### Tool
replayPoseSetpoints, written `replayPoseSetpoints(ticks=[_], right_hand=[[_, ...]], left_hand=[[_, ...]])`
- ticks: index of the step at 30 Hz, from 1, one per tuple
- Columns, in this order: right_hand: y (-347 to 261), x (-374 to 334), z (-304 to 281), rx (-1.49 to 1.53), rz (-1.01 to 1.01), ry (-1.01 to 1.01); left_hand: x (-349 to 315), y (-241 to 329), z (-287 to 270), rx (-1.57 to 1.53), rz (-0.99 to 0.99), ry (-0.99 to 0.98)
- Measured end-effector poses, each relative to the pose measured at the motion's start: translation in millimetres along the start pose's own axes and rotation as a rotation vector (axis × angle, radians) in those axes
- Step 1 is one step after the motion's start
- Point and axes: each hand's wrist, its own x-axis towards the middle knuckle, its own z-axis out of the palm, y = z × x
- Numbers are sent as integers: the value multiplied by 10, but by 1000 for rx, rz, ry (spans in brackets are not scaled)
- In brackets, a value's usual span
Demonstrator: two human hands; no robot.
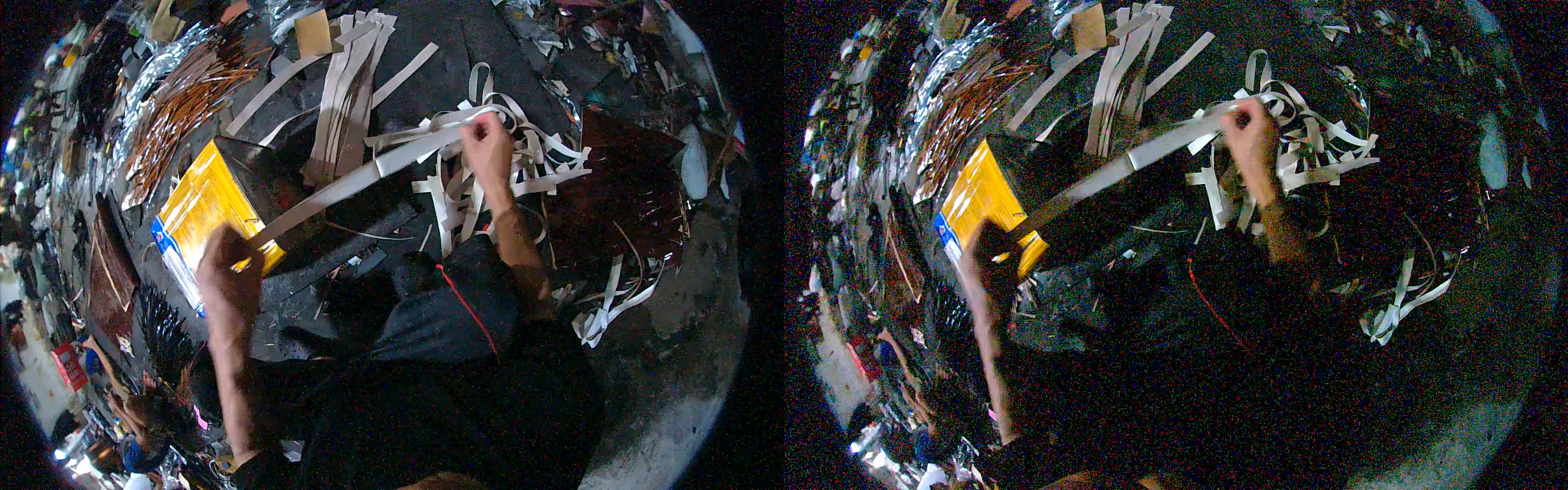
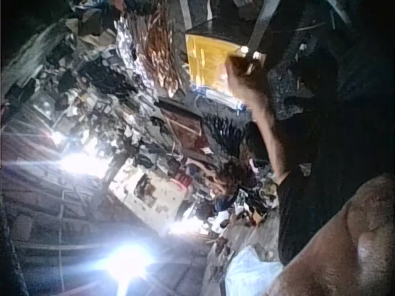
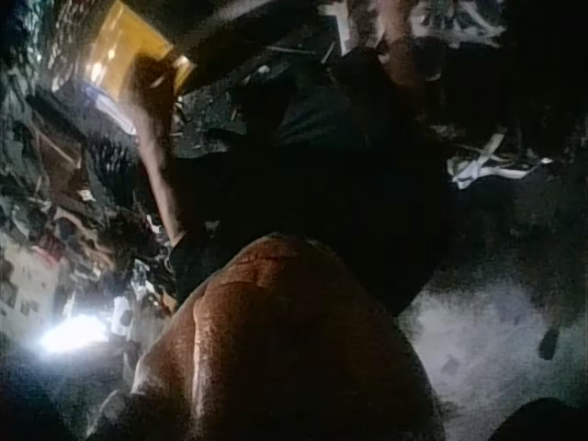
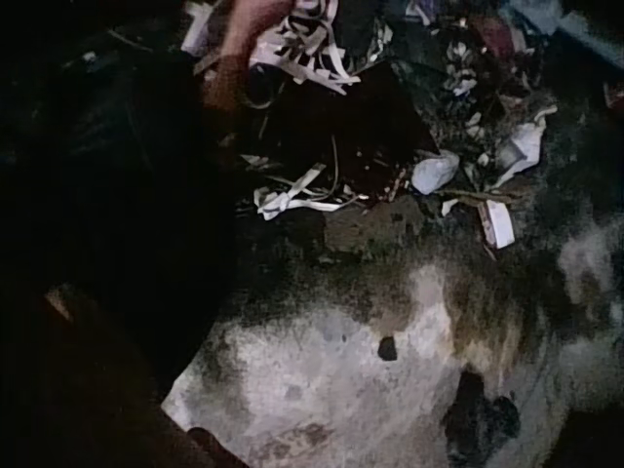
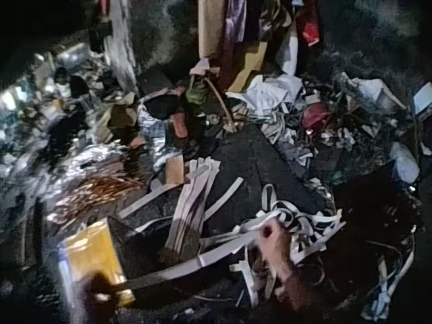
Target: The person sits on the floor and repeatedly peels thin white strips from a larger roll or sheet, separating them by hand. The person places the peeled strips into a pile on the floor and continues the process throughout the clip.
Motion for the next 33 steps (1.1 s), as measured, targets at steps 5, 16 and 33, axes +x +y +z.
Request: replayPoseSetpoints(ticks=[5, 16, 33], right_hand=[[1219, 262, -485, -451, 96, 21], [1983, 531, -1316, -884, 225, -129], [-3144, -52, 229, 602, -266, -1590]], left_hand=[[-257, -548, -1123, 541, 41, 258], [-387, -1115, -1855, 819, -130, 348], [-11, -66, -1711, 47, 314, 235]])
